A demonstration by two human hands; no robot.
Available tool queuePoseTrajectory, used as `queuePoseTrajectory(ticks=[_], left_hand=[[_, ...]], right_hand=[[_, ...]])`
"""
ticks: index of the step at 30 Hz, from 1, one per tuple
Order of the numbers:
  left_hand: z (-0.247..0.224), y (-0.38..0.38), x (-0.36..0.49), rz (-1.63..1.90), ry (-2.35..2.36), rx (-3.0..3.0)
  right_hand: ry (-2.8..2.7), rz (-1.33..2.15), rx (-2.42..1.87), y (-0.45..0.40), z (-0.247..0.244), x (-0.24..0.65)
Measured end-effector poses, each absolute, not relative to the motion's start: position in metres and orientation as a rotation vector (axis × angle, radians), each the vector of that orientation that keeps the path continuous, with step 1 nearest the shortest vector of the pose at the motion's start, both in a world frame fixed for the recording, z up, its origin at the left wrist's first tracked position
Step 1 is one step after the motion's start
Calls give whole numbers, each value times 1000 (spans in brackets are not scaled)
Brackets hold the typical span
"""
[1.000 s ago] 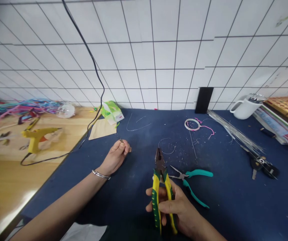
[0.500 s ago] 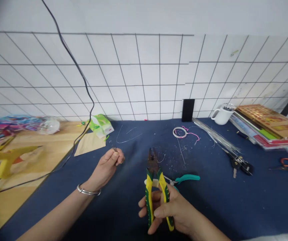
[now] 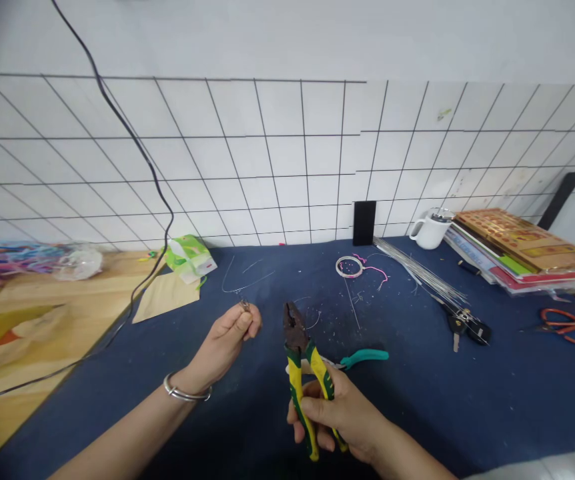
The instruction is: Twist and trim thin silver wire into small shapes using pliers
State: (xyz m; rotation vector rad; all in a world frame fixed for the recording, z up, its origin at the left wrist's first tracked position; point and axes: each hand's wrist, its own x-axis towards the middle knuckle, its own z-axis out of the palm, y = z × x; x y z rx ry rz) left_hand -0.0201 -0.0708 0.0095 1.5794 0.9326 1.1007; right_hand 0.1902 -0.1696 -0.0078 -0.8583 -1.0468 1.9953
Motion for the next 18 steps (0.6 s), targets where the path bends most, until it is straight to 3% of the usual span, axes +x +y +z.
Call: queuePoseTrajectory(ticks=[18], left_hand=[[3, -70, -24, 1081, 904, 1535]], right_hand=[[-1105, 1882, -1027, -167, -15, 185]])
